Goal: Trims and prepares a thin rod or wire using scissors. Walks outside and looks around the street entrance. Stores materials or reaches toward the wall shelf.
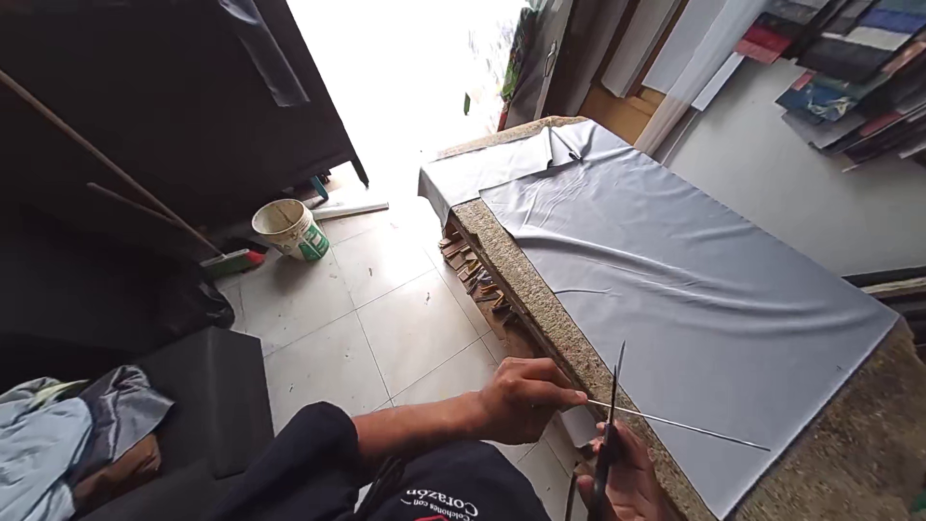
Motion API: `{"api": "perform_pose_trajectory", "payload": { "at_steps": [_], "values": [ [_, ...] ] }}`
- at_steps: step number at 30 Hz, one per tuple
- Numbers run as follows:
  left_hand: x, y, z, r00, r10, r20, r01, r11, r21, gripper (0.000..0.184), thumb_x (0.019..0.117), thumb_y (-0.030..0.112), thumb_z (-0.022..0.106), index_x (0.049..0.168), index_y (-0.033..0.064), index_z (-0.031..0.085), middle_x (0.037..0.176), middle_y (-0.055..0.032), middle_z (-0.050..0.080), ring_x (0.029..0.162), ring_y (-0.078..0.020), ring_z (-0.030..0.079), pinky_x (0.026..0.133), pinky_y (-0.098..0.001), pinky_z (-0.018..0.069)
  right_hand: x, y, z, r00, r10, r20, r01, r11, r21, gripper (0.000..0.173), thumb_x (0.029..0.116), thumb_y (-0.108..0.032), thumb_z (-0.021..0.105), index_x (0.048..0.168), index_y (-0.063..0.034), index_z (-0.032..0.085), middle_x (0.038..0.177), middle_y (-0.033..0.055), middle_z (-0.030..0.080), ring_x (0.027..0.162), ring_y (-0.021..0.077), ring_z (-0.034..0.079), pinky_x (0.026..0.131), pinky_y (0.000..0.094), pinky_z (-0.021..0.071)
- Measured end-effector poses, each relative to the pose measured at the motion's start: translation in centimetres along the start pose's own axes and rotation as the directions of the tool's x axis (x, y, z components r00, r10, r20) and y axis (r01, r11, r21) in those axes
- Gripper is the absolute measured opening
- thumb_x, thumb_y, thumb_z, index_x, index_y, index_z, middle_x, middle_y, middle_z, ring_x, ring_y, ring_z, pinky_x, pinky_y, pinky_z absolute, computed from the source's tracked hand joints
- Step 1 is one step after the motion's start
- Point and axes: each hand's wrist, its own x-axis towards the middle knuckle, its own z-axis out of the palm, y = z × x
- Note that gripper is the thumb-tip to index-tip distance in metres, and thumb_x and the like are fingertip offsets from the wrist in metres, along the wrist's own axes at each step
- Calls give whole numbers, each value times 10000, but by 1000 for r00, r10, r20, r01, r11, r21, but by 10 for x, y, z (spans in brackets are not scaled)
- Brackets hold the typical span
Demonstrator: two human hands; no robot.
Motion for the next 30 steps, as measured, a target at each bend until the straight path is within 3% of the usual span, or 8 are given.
{"api": "perform_pose_trajectory", "payload": {
  "at_steps": [4, 6, 10, 16, 20, 24, 26, 30],
  "values": [
    [6, -7, -83, 952, -36, -304, 88, 984, 157, 99, 950, -12, 682, 1008, -1, 761, 950, -88, 721, 880, -93, 698, 773, -225, 610, 28, 6, 43, 999, 7, 44, -11, 995, 94, 480, 889, -239, 817, 1341, -322, 681, 1254, -95, 699, 974, 45, 703, 853, 222, 603],
    [1, -8, -116, 907, -47, -419, 150, 965, 216, 87, 948, 0, 692, 994, 13, 765, 949, -62, 721, 866, -72, 695, 754, -207, 606, 46, 12, 64, 995, 1, 104, -18, 986, 166, 474, 877, -243, 829, 1322, -315, 681, 1250, -81, 692, 985, 58, 700, 848, 222, 600],
    [-37, -9, -121, 938, -107, -331, 194, 950, 245, 98, 959, 31, 688, 1023, 55, 758, 939, -63, 718, 843, -73, 690, 745, -205, 599, 87, 23, 117, 944, -51, 326, 15, 993, 114, 620, 867, -448, 804, 1421, -291, 576, 1367, -76, 596, 1218, 82, 585, 977, 244, 533],
    [-44, -19, -209, 737, -33, -675, 388, 839, 381, 140, 951, 97, 716, 1064, 153, 777, 985, 37, 718, 839, -44, 693, 717, -184, 609, 143, 53, 177, 895, -122, 430, -8, 958, 287, 442, 876, -215, 826, 1301, -236, 704, 1249, -6, 709, 1057, 114, 701, 887, 265, 608],
    [-44, -45, -212, 824, -115, -554, 379, 840, 389, 129, 973, 98, 699, 1072, 155, 761, 992, 16, 728, 886, -58, 707, 771, -206, 619, 183, 71, 233, 802, -193, 565, 15, 952, 305, 600, 894, -435, 780, 1419, -225, 578, 1352, 1, 606, 1195, 120, 605, 946, 279, 559],
    [-18, -83, -260, 699, -15, -715, 405, 832, 379, 179, 955, 110, 722, 1094, 202, 786, 1028, 59, 734, 896, -54, 707, 775, -200, 615, 235, 100, 266, 835, -197, 515, -46, 906, 421, 386, 897, -183, 802, 1273, -195, 714, 1242, 18, 717, 1113, 131, 696, 928, 305, 612],
    [4, -101, -291, 640, 48, -767, 416, 818, 398, 225, 943, 107, 735, 1126, 223, 793, 1061, 82, 738, 905, -49, 708, 778, -195, 615, 271, 112, 278, 827, -217, 519, -17, 913, 408, 368, 898, -163, 796, 1256, -193, 715, 1242, 11, 713, 1127, 126, 687, 944, 296, 602],
    [41, -146, -300, 778, -85, -623, 414, 814, 406, 158, 960, 103, 716, 1080, 189, 775, 1010, 38, 734, 908, -55, 709, 795, -209, 618, 332, 119, 319, 770, -252, 587, 37, 935, 354, 591, 889, -395, 789, 1413, -224, 574, 1336, 4, 600, 1176, 99, 602, 921, 262, 558]
  ]
}}
